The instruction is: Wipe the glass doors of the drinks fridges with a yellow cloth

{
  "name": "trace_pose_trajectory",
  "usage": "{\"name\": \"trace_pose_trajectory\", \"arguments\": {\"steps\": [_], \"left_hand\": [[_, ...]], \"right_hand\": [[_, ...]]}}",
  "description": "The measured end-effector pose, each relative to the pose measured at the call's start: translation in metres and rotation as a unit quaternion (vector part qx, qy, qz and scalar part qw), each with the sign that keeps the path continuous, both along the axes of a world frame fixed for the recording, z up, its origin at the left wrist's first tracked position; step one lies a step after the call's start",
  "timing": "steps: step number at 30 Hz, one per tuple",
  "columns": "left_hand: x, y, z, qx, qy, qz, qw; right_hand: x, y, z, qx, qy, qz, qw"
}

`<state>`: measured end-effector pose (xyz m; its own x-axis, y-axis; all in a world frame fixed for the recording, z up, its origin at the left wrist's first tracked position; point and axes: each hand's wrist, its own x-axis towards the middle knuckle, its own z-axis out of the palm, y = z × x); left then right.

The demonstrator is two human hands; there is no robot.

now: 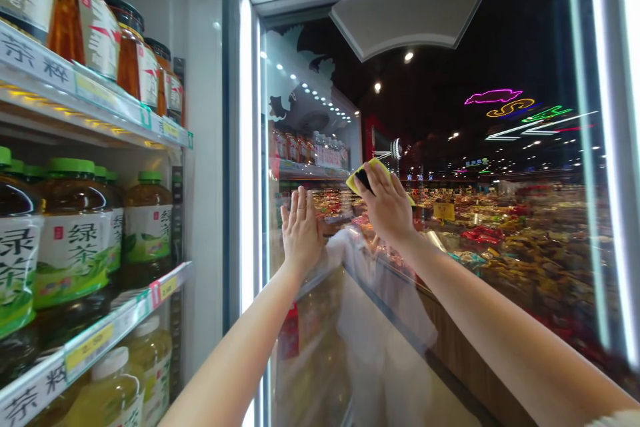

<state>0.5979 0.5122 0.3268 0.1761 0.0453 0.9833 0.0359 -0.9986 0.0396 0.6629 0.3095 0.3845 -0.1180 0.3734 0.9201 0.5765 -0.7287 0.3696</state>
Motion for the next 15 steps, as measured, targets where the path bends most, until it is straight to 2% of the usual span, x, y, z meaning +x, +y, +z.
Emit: {"name": "trace_pose_trajectory", "arguments": {"steps": [2,4,7,10,13,15], "left_hand": [[-0.001,0.007,-0.001,-0.005,0.000,0.007,1.000],[-0.001,0.011,-0.003,-0.007,-0.002,0.011,1.000],[0.001,0.014,-0.007,-0.007,-0.002,0.013,1.000],[-0.001,0.019,-0.013,-0.005,0.002,0.017,1.000],[-0.006,0.029,-0.017,0.001,0.006,0.024,1.000],[-0.009,0.037,-0.018,-0.003,0.013,0.032,0.999]], "right_hand": [[-0.002,0.022,0.012,0.037,0.006,0.016,0.999],[-0.005,0.042,0.010,0.030,0.001,0.030,0.999],[-0.009,0.049,-0.015,-0.041,-0.017,0.037,0.998],[-0.007,0.030,-0.032,-0.093,-0.029,0.036,0.995],[-0.003,0.021,-0.017,-0.052,-0.017,0.030,0.998],[-0.004,0.034,0.000,0.005,0.002,0.028,1.000]]}}
